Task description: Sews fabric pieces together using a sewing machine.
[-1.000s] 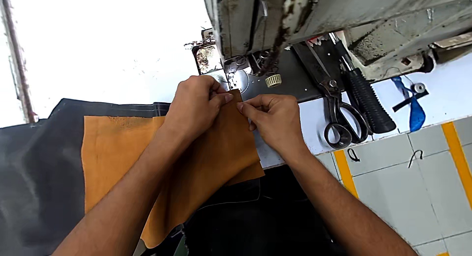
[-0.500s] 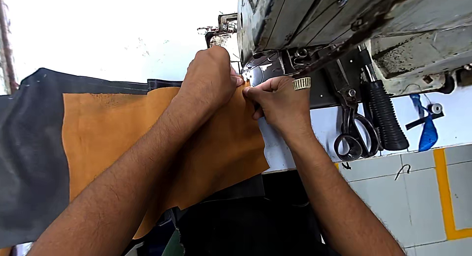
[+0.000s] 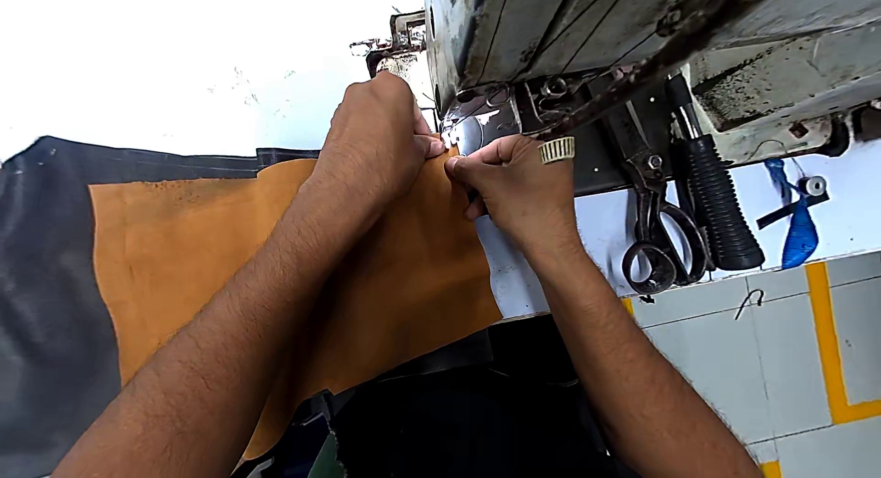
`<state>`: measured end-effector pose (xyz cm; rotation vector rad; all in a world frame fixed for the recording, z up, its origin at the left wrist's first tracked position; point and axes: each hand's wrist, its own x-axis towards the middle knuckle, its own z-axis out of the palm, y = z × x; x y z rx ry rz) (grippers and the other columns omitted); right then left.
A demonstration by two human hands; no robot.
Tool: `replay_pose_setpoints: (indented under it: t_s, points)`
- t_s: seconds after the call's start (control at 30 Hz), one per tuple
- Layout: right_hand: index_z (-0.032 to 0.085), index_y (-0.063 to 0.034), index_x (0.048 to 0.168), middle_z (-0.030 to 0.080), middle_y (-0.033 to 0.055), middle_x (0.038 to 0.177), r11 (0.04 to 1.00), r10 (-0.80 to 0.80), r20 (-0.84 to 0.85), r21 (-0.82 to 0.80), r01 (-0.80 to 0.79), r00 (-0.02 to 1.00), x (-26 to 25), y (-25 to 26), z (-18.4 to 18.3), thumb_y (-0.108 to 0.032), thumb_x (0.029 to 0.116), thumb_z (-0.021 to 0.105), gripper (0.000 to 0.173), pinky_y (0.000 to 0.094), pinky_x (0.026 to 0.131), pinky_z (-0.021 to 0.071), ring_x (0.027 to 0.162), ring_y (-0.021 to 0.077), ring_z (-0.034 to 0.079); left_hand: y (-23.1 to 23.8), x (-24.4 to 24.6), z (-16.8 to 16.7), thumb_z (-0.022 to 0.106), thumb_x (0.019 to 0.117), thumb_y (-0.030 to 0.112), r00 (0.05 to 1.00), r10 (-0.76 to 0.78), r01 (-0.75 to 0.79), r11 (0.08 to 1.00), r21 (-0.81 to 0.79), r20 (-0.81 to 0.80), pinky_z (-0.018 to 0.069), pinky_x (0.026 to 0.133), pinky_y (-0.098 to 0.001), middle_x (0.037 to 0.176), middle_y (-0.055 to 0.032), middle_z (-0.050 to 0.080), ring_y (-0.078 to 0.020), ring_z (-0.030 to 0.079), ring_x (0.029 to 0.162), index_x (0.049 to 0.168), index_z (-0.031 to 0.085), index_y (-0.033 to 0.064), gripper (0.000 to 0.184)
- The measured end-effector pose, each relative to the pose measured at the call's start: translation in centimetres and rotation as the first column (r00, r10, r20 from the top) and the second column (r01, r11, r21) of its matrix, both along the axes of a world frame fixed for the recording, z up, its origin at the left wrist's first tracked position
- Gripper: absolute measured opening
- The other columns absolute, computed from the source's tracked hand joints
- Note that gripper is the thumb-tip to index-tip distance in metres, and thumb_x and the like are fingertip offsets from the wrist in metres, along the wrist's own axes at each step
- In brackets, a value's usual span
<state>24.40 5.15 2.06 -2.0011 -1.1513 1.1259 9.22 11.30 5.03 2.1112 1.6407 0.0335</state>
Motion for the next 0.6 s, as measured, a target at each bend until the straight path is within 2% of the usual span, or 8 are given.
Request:
replay_pose_setpoints:
  t_s: [0.07,0.13,0.2,0.3,0.37,0.47,0.53,0.6]
  points:
    - [0.073,-0.0115,0.078,0.071,0.0001,0.064,1.000,-0.011,0.005,0.011,0.011,1.000,-0.2,0.0,-0.1,-0.027,0.0863,0.083,0.020,0.0321,0.046,0.0594,0.047,0.0123,0.066,-1.4,-0.9,-0.6,0.074,0.0934,0.029,0.992,-0.105,0.087,0.966,0.242,0.065,0.0517,0.081,-0.0575,0.094,-0.0164,0.069,-0.0368,0.067,0.094,0.097,0.071,0.0052,0.024]
    - [0.072,-0.0126,0.075,0.070,0.0006,0.064,1.000,-0.007,0.025,0.025,0.007,1.000,-0.2,0.0,-0.3,-0.028,0.0863,0.083,0.022,0.0344,0.048,0.0591,0.048,0.0128,0.065,-3.3,-1.5,-0.9,0.064,0.1003,0.020,0.964,-0.247,0.185,0.886,0.425,0.094,0.0481,0.083,-0.0565,0.099,-0.0198,0.066,-0.0415,0.063,0.098,0.103,0.068,0.0011,0.020]
    - [0.072,-0.0124,0.075,0.070,0.0010,0.064,0.999,-0.003,0.039,0.041,0.001,0.999,-0.2,-0.1,-0.5,-0.028,0.0866,0.082,0.022,0.0356,0.049,0.0595,0.048,0.0132,0.065,-5.0,-2.0,-1.7,0.055,0.1028,0.011,0.925,-0.363,0.282,0.856,0.433,0.115,0.0537,0.089,-0.0504,0.108,-0.0163,0.070,-0.0358,0.067,0.105,0.107,0.071,0.0024,0.019]
    - [0.074,-0.0109,0.079,0.071,0.0017,0.065,0.999,0.022,0.030,0.049,-0.024,0.999,-0.3,-0.1,-0.4,-0.027,0.0887,0.080,0.020,0.0341,0.048,0.0590,0.048,0.0131,0.065,-5.8,-3.0,-3.1,0.043,0.1092,0.013,0.884,-0.465,0.413,0.825,0.386,0.050,0.0507,0.104,-0.0461,0.132,-0.0153,0.066,-0.0317,0.062,0.125,0.122,0.067,0.0020,0.030]
    - [0.075,-0.0090,0.090,0.073,0.0023,0.072,0.992,0.112,-0.018,0.055,-0.111,0.994,0.5,-0.8,0.6,-0.028,0.0958,0.074,0.019,0.0308,0.046,0.0583,0.053,0.0126,0.068,-5.9,-3.6,-3.5,0.038,0.1104,0.014,0.862,-0.507,0.469,0.793,0.389,-0.005,0.0478,0.109,-0.0474,0.141,-0.0146,0.062,-0.0313,0.059,0.132,0.134,0.062,0.0042,0.035]
    - [0.074,-0.0105,0.110,0.076,0.0001,0.095,0.965,0.179,0.059,0.184,-0.187,0.982,5.5,-3.1,4.4,-0.032,0.0993,0.068,0.025,0.0354,0.064,0.0659,0.080,0.0134,0.075,-6.0,-3.9,-3.5,0.036,0.1098,0.015,0.855,-0.516,0.497,0.780,0.380,-0.058,0.0458,0.109,-0.0501,0.146,-0.0124,0.059,-0.0301,0.056,0.135,0.146,0.057,0.0097,0.042]
    - [0.070,-0.0089,0.119,0.074,0.0013,0.109,0.937,0.044,0.195,0.334,-0.108,0.980,11.3,-4.8,6.1,-0.032,0.1010,0.067,0.030,0.0384,0.079,0.0657,0.096,0.0147,0.074,-6.0,-3.8,-3.2,0.035,0.1095,0.014,0.853,-0.513,0.510,0.776,0.370,-0.099,0.0463,0.107,-0.0505,0.147,-0.0112,0.058,-0.0299,0.056,0.135,0.146,0.056,0.0105,0.042]
    - [0.063,-0.0064,0.131,0.068,0.0064,0.123,0.910,-0.149,0.413,0.412,-0.038,0.898,17.6,-6.1,6.0,-0.036,0.1023,0.064,0.041,0.0375,0.093,0.0590,0.110,0.0146,0.068,-5.8,-3.7,-2.8,0.035,0.1094,0.014,0.845,-0.515,0.529,0.768,0.360,-0.142,0.0461,0.104,-0.0508,0.147,-0.0101,0.058,-0.0301,0.056,0.134,0.146,0.055,0.0119,0.042]
